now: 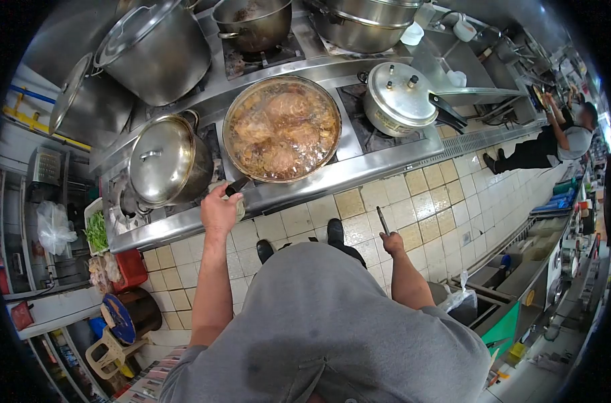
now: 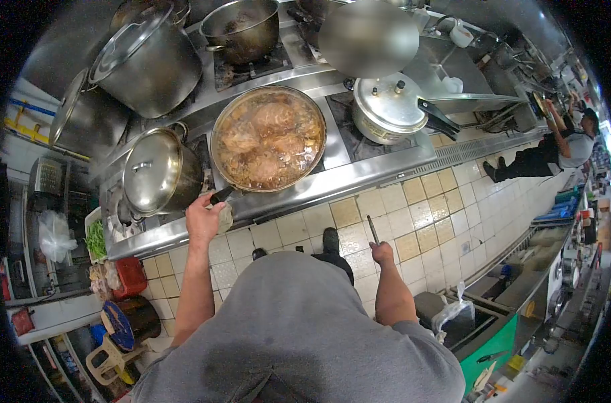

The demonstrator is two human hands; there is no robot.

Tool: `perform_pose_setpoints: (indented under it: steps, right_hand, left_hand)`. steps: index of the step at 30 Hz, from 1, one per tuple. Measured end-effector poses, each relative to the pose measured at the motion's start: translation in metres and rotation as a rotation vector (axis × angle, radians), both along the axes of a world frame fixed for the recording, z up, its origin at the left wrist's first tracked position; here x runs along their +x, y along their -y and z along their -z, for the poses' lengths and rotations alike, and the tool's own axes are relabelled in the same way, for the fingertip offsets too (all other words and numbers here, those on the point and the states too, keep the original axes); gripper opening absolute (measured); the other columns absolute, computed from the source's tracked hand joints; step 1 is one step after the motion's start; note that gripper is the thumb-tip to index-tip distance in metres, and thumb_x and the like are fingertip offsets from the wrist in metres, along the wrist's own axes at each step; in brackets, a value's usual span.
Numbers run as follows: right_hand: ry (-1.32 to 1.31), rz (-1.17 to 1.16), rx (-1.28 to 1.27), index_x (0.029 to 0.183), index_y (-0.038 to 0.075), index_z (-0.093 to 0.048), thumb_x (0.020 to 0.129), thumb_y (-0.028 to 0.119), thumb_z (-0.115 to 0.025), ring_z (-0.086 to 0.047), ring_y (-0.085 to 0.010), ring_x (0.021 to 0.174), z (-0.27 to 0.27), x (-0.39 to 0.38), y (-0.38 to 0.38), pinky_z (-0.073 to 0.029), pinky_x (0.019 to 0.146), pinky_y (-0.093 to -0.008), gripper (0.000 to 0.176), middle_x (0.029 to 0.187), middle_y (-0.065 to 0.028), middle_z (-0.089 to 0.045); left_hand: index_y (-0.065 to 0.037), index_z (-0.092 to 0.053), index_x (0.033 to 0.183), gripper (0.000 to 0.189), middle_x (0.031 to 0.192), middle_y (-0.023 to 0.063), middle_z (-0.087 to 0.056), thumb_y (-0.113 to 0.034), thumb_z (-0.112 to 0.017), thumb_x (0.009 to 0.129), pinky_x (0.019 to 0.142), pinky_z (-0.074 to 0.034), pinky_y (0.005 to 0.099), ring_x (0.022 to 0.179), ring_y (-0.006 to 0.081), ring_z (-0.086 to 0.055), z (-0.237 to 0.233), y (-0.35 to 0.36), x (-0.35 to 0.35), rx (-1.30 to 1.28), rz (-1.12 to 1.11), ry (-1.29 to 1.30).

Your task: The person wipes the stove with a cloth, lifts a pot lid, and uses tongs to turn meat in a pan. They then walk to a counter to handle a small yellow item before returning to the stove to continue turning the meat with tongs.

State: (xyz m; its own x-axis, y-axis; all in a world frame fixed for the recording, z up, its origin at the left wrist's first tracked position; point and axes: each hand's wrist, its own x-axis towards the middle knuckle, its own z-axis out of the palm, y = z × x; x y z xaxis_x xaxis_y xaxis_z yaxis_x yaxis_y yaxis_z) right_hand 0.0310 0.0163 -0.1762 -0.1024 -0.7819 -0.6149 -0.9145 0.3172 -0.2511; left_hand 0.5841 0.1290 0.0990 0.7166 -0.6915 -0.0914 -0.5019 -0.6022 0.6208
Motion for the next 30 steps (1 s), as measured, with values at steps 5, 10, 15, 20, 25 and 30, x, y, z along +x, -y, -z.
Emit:
perform_pose_setpoints:
  steps: [5,10,15,20,25,30]
  right_hand:
    - [-0.029,-0.045,-0.015,0.108,-0.009,-0.072,0.095,0.058,-0.066,-0.071,-0.0457,0.109,0.005,-0.007,0.0,-0.056,0.095,-0.0487,0.069,0.112,-0.0334,-0.072]
    - [-0.025,-0.071,-0.04,0.108,-0.009,-0.072,0.096,0.058,-0.065,-0.072,-0.0457,0.106,0.011,-0.009,0.001,-0.057,0.093,-0.0483,0.069,0.11,-0.0329,-0.073]
    - [-0.029,-0.088,-0.05,0.11,-0.009,-0.072,0.096,0.058,-0.065,-0.072,-0.0453,0.107,0.013,-0.007,0.001,-0.057,0.093,-0.0478,0.069,0.11,-0.0327,-0.073]
    - [-0.04,-0.08,0.01,0.114,-0.01,-0.071,0.097,0.057,-0.064,-0.071,-0.0445,0.112,0.016,-0.007,0.0,-0.056,0.096,-0.0474,0.07,0.112,-0.0327,-0.073]
    - [-0.038,-0.085,-0.024,0.11,-0.011,-0.072,0.097,0.058,-0.064,-0.072,-0.0443,0.107,0.022,-0.009,-0.005,-0.057,0.093,-0.0483,0.071,0.108,-0.0327,-0.073]
    - [-0.037,-0.093,-0.035,0.106,-0.01,-0.073,0.097,0.059,-0.063,-0.073,-0.0445,0.102,0.029,-0.013,-0.007,-0.057,0.091,-0.0495,0.071,0.104,-0.0326,-0.074]
  left_hand:
    - [-0.007,-0.074,0.128,0.053,0.117,0.0175,-0.077,-0.026,-0.088,0.081,0.093,-0.057,0.0395,0.108,0.0319,-0.075,0.003,-0.001,0.001,-0.005,-0.005,-0.009]
    - [-0.006,-0.074,0.129,0.054,0.117,0.0191,-0.077,-0.027,-0.088,0.081,0.094,-0.057,0.0398,0.109,0.0326,-0.075,0.0,0.0,0.0,-0.003,-0.008,-0.018]
    - [-0.006,-0.074,0.129,0.055,0.117,0.0192,-0.077,-0.027,-0.088,0.081,0.094,-0.057,0.0403,0.109,0.0328,-0.075,0.004,0.0,0.002,0.001,-0.003,-0.001]
    - [-0.006,-0.074,0.129,0.055,0.116,0.0193,-0.077,-0.028,-0.088,0.081,0.094,-0.057,0.0405,0.109,0.0327,-0.075,0.008,-0.001,0.004,-0.008,0.002,-0.004]
    - [-0.006,-0.074,0.129,0.054,0.117,0.0192,-0.077,-0.027,-0.088,0.081,0.094,-0.057,0.0402,0.109,0.0326,-0.075,-0.002,0.0,-0.002,-0.003,-0.001,-0.001]
    - [-0.006,-0.074,0.129,0.053,0.117,0.0191,-0.077,-0.026,-0.088,0.082,0.095,-0.057,0.0396,0.11,0.032,-0.075,-0.004,0.0,-0.003,0.009,0.0,0.005]
